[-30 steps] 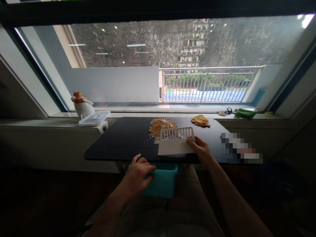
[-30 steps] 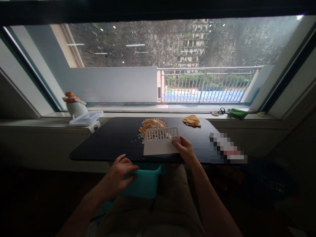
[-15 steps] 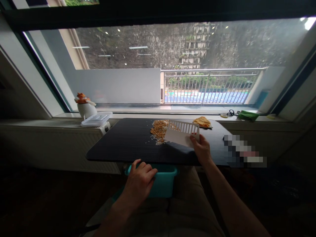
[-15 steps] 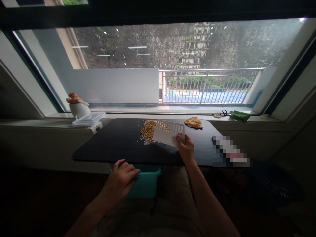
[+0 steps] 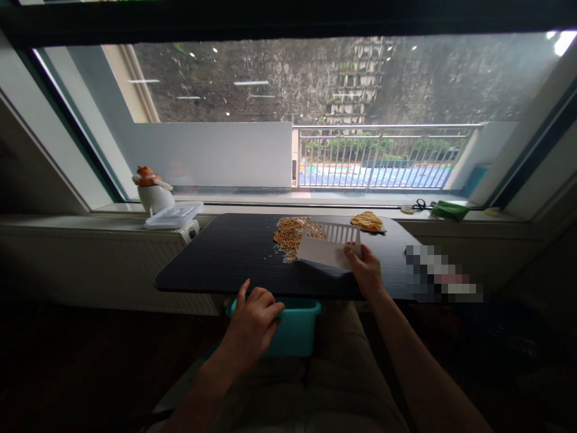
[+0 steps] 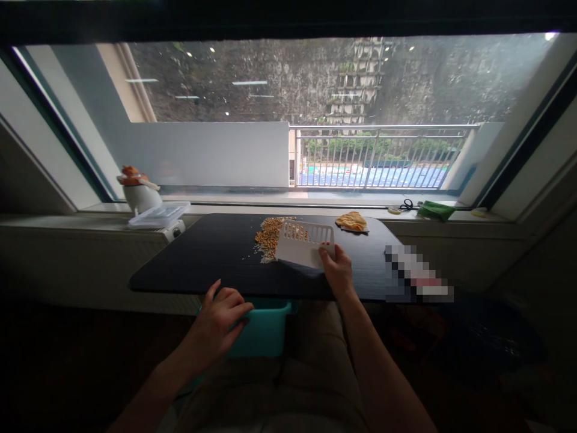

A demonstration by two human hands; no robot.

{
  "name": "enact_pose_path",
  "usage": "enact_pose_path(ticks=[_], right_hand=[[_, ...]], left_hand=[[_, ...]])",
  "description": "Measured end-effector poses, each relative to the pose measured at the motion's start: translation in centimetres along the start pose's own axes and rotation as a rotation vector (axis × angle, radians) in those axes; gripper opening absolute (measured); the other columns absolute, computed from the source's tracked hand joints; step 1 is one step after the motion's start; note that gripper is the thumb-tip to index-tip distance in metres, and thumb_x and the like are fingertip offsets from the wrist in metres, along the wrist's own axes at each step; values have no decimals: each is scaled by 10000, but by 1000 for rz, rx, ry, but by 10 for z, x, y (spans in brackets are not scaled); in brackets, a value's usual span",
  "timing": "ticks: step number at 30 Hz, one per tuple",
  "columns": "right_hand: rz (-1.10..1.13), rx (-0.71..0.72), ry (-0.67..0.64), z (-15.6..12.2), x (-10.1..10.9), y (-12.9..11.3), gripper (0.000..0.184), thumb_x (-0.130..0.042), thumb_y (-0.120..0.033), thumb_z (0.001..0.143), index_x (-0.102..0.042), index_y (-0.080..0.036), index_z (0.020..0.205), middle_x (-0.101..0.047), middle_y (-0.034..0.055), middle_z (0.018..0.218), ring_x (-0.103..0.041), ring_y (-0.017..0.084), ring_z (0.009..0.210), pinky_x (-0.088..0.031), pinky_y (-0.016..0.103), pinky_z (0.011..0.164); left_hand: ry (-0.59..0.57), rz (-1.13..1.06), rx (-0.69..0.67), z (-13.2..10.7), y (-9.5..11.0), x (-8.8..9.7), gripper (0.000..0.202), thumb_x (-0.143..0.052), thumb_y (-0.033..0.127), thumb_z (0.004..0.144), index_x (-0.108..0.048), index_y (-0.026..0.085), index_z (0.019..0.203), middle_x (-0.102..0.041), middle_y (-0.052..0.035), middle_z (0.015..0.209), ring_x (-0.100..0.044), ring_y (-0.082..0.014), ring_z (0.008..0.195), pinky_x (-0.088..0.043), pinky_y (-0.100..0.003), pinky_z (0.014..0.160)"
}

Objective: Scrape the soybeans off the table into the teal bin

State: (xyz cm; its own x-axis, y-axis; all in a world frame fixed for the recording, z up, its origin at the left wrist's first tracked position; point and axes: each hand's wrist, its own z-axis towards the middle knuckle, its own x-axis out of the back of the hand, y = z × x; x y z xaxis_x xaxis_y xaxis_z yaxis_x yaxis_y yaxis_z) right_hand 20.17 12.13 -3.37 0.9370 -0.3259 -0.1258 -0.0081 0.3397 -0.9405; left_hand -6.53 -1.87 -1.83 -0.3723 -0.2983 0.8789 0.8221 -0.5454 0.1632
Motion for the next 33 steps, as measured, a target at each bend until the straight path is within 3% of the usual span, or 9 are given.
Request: enact_pose_path(ticks=[12, 20, 25, 28, 33], right_hand=[[48, -24, -18, -4, 1, -2, 332, -769, -438, 657, -715, -187, 866, -704, -3, 726, -612, 163, 640, -487, 293, 631], [55, -35, -33, -5, 2, -2, 344, -781, -439, 656, -721, -184, 878, -699, -3, 728, -605, 161, 644, -480, 296, 642], [57, -45, -41, -11, 5, -7, 344, -789, -442, 647, -721, -187, 867, -701, 0, 734, -602, 166, 655, -478, 303, 653], [61, -43, -32, -13, 6, -8, 339, -781, -463, 650, -712, -196, 848, -701, -3, 737, -600, 166, 657, -477, 306, 660], [55, -61, -77, -24, -2, -13, 349, -795, -465, 643, -720, -200, 859, -699, -6, 715, -599, 170, 644, -469, 303, 642]], left_hand=[[-53, -16, -30, 7, 4, 4, 231, -632, 33, 797, -670, 213, 937, -612, -1, 859, -565, -231, 958, -171, -611, 1114], [-68, -13, 4, 1, -4, 12, 292, -628, 5, 780, -672, 213, 980, -623, -11, 894, -568, -238, 973, -215, -591, 1089], [-100, -12, 27, -2, -8, 17, 243, -670, 41, 794, -682, 193, 982, -648, -38, 924, -573, -258, 952, -406, -434, 890], [-131, -9, 51, -5, -11, 17, 222, -655, 42, 811, -675, 188, 977, -665, -45, 946, -592, -259, 925, -409, -398, 804], [-189, 0, 85, -7, -15, 13, 214, -607, 82, 879, -650, 196, 1055, -696, -29, 938, -637, -239, 868, -398, -383, 780]])
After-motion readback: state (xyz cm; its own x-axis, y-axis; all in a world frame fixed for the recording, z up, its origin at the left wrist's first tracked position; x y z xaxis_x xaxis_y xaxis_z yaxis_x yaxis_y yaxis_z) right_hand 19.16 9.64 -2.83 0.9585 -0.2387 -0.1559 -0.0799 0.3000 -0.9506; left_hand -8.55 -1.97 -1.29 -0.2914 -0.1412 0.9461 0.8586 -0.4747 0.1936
